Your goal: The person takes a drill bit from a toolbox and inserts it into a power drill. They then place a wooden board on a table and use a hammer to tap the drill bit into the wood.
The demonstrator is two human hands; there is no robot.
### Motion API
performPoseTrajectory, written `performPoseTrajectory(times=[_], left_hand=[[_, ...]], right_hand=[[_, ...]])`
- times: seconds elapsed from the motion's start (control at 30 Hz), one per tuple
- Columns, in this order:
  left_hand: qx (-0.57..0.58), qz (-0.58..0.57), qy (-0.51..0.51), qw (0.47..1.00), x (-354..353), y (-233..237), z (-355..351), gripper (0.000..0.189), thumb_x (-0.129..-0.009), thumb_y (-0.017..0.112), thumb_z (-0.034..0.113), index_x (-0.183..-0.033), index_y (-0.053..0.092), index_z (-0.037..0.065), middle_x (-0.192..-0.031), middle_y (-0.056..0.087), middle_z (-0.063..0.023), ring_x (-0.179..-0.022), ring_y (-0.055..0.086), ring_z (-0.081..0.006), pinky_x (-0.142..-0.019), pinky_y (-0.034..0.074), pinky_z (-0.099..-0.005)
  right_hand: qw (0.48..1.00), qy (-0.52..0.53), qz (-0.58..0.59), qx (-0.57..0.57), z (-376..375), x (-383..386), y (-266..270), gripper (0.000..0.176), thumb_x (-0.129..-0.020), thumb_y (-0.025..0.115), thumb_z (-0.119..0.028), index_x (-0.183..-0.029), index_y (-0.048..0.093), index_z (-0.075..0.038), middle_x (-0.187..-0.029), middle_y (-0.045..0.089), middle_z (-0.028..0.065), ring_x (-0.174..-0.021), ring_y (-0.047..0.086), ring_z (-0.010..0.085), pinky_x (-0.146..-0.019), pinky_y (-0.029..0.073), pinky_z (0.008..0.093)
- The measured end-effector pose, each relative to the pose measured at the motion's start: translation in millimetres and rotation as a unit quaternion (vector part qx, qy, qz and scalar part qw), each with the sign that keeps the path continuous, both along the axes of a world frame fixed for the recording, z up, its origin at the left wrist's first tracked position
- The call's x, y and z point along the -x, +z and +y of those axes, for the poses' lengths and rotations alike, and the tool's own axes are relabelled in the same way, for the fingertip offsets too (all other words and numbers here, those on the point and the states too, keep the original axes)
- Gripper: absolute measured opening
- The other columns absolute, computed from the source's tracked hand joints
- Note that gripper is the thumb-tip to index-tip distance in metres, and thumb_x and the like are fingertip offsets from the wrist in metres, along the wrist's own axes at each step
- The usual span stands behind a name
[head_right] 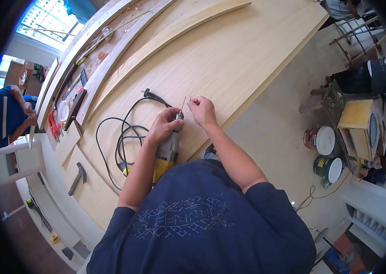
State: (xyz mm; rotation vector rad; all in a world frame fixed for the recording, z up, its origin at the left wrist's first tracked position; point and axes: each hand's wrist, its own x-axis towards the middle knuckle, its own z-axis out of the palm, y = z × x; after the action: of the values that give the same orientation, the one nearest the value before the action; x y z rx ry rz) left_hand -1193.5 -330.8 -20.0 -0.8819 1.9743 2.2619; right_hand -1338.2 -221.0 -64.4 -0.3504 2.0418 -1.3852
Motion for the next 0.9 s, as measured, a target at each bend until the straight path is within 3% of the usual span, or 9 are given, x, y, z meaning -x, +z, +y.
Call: performPoseTrajectory(times=[0.1,0.2,0.3,0.4,0.6,0.7,0.9], left_hand=[[0.003,0.001,0.008,1.0,-0.1,3.9,0.9,0.048,-0.086,0.072,0.011,-0.127,0.053,-0.004,-0.105,0.065,-0.0064,-0.093,0.06,-0.0126,-0.084,0.049,-0.0277],[0.089,-0.025,-0.011,0.996,-3.7,18.3,2.5,0.049,-0.086,0.072,0.014,-0.127,0.053,-0.003,-0.109,0.066,-0.0093,-0.099,0.061,-0.015,-0.087,0.049,-0.0298],[0.158,-0.088,-0.087,0.98,-13.8,24.6,-1.5,0.049,-0.086,0.073,0.017,-0.126,0.055,-0.003,-0.11,0.067,-0.0119,-0.102,0.063,-0.0182,-0.089,0.049,-0.0322],[0.119,-0.106,-0.087,0.983,-18.2,19.6,0.0,0.05,-0.085,0.074,0.024,-0.122,0.057,-0.004,-0.105,0.068,-0.0138,-0.099,0.064,-0.0206,-0.088,0.05,-0.0338],[0.218,-0.199,-0.072,0.953,-10.0,24.0,10.0,0.06,-0.077,0.08,0.038,-0.113,0.06,-0.006,-0.098,0.069,-0.0189,-0.09,0.067,-0.0239,-0.079,0.051,-0.0361],[0.281,-0.222,-0.035,0.933,-2.9,46.1,25.6,0.059,-0.074,0.082,0.037,-0.109,0.062,-0.006,-0.095,0.069,-0.0203,-0.088,0.067,-0.0253,-0.076,0.052,-0.0367],[0.26,-0.211,-0.008,0.942,-1.2,38.4,22.7,0.048,-0.072,0.082,0.031,-0.099,0.067,-0.006,-0.087,0.07,-0.0203,-0.08,0.068,-0.0261,-0.073,0.052,-0.037]], right_hand=[[0.992,0.033,0.11,-0.044,0.1,0.8,17.1,0.026,-0.085,0.073,-0.022,-0.091,0.066,0.003,-0.078,0.068,0.01,-0.069,0.064,0.0158,-0.066,0.052,0.0325],[0.999,-0.001,0.025,0.021,1.1,-2.2,5.0,0.025,-0.087,0.072,-0.023,-0.092,0.068,0.002,-0.078,0.068,0.0079,-0.071,0.063,0.0143,-0.065,0.051,0.0296],[0.978,0.071,-0.191,0.044,9.2,-9.8,29.1,0.022,-0.091,0.069,-0.022,-0.095,0.068,0.0,-0.081,0.068,0.0048,-0.073,0.063,0.0127,-0.064,0.051,0.0272],[0.946,0.09,-0.301,0.078,6.6,-20.1,41.7,0.017,-0.094,0.067,-0.019,-0.096,0.067,-0.002,-0.083,0.067,0.0023,-0.073,0.062,0.0105,-0.062,0.05,0.0248],[0.94,0.104,-0.314,0.083,7.8,-19.3,42.0,0.013,-0.092,0.068,-0.013,-0.096,0.067,-0.001,-0.086,0.067,0.0041,-0.074,0.062,0.0108,-0.065,0.051,0.0255],[0.945,0.108,-0.293,0.097,6.5,-20.3,28.3,0.012,-0.092,0.068,-0.011,-0.097,0.066,0.0,-0.086,0.067,0.0047,-0.077,0.063,0.0117,-0.067,0.052,0.0263],[0.923,0.093,-0.33,0.172,5.8,-22.4,11.6,0.012,-0.092,0.066,-0.008,-0.099,0.065,0.002,-0.088,0.067,0.005,-0.08,0.063,0.0116,-0.071,0.051,0.0253]])
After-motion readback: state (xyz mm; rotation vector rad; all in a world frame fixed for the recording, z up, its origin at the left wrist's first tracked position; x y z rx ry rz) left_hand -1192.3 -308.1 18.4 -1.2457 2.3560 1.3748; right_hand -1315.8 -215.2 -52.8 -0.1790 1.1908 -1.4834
